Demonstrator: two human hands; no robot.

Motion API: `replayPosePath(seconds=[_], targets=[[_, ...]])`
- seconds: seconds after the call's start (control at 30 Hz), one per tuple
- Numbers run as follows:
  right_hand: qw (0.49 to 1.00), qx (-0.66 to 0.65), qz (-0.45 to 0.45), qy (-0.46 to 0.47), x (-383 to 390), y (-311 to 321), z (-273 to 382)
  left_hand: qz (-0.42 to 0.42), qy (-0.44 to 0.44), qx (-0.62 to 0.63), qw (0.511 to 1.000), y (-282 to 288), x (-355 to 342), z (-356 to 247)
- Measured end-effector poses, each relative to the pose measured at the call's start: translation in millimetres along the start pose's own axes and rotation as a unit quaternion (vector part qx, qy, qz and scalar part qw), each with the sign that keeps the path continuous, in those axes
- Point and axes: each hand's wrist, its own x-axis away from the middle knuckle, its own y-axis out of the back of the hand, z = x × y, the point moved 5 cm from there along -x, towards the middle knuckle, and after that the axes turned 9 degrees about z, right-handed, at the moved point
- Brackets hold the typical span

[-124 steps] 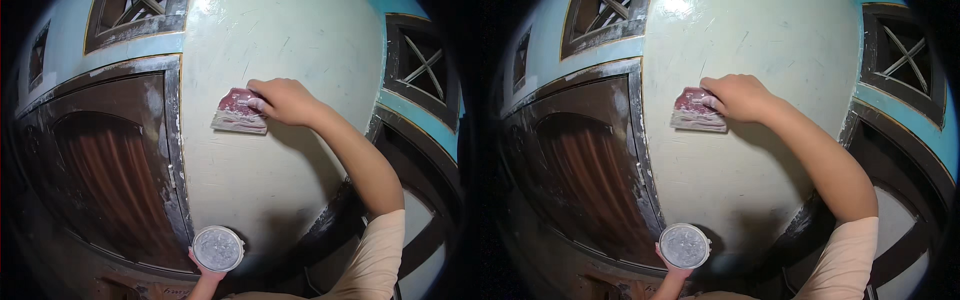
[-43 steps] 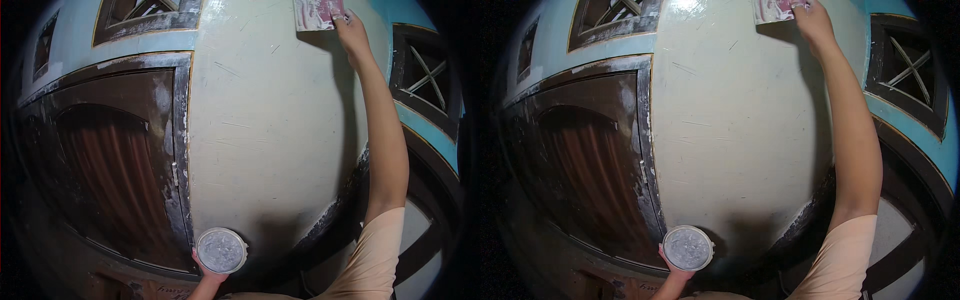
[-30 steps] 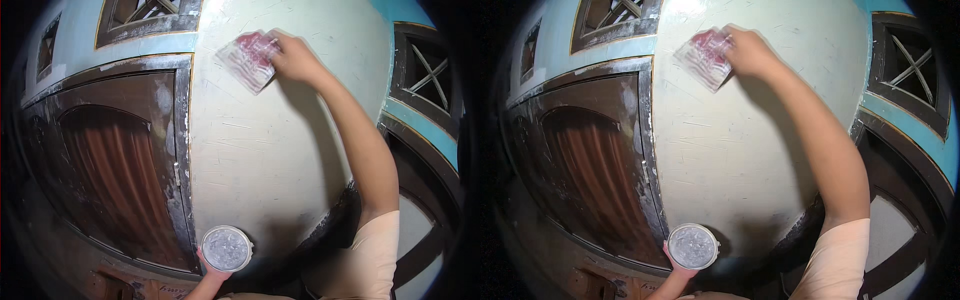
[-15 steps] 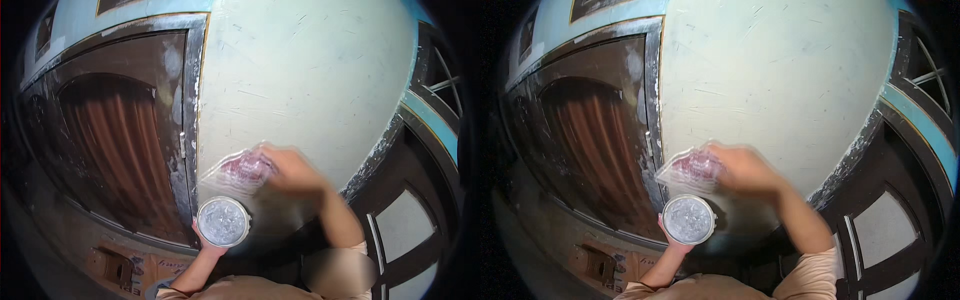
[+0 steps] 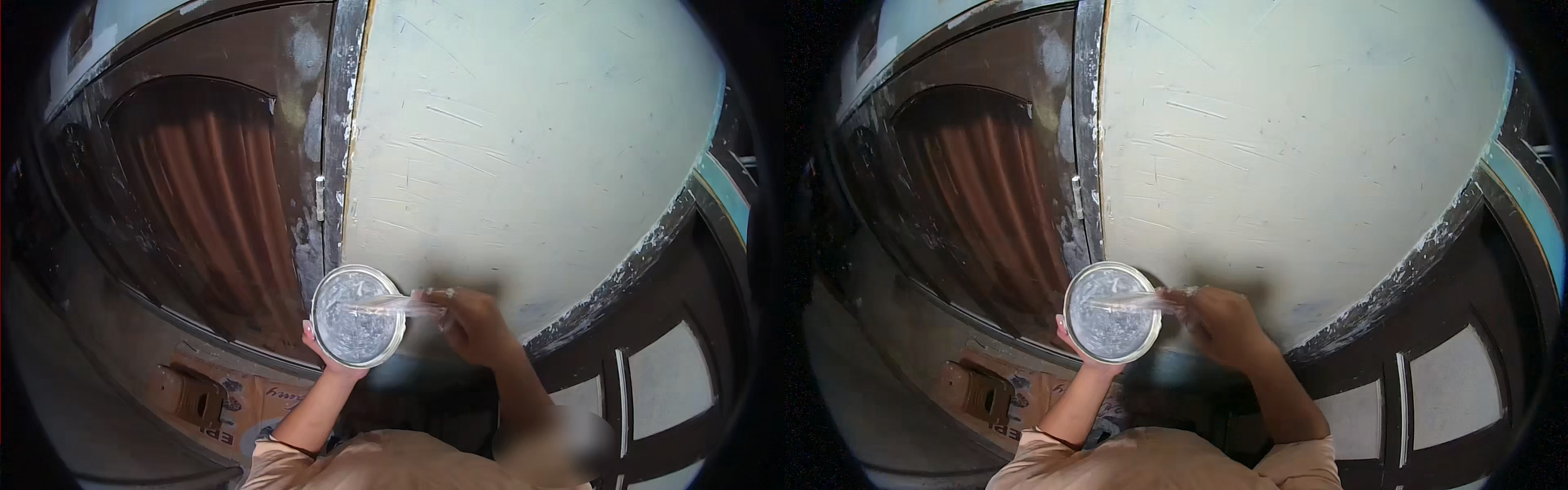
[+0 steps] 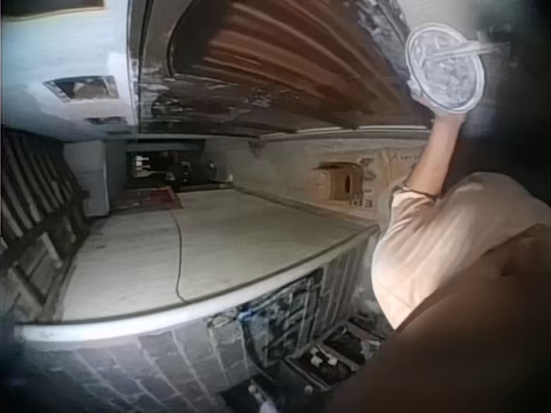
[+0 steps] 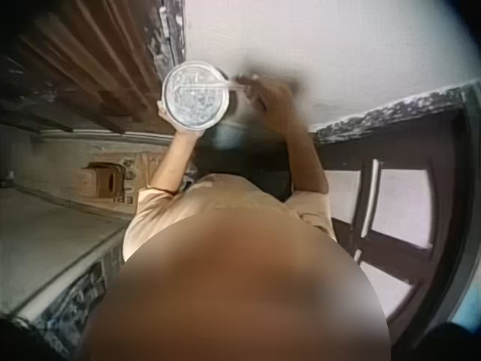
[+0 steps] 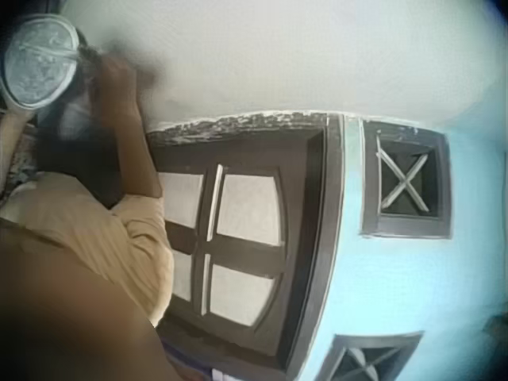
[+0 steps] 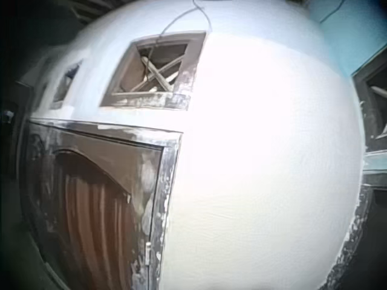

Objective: The person applies wall filler from a metal can to a wall using a putty knife, patching the surface.

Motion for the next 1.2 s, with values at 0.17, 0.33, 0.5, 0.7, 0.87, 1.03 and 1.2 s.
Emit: replayPosePath(seconds=[0.17,0.33,0.5,0.7,0.87,1.03,1.2], targets=[[0.998,0.051,0.01,0.022,21.3,-32.7,4.4,0.07,-0.055,0.029,0.996,6.9,-3.8,-1.4],[0.993,0.054,-0.062,0.079,25.9,-44.9,14.0,0.07,-0.057,0.017,0.996,-0.9,-9.2,11.4],[0.993,0.021,-0.079,0.081,38.2,-45.5,14.8,0.07,-0.046,0.003,0.996,-4.7,-6.8,18.1],[0.993,0.05,-0.079,0.074,40.4,-52.2,19.9,0.07,-0.03,-0.017,0.997,-2.5,8.9,22.4],[0.986,0.085,-0.119,0.085,44.1,-60.9,11.2,0.069,-0.016,-0.035,0.997,-6.8,10.0,29.9],[0.99,0.077,-0.094,0.075,41.5,-53.4,0.8,0.066,0.0,-0.051,0.997,-8.6,9.4,28.3],[0.986,0.092,-0.1,0.1,47.8,-49.3,-13.7,0.071,0.01,-0.065,0.995,-10.8,7.6,26.9]])
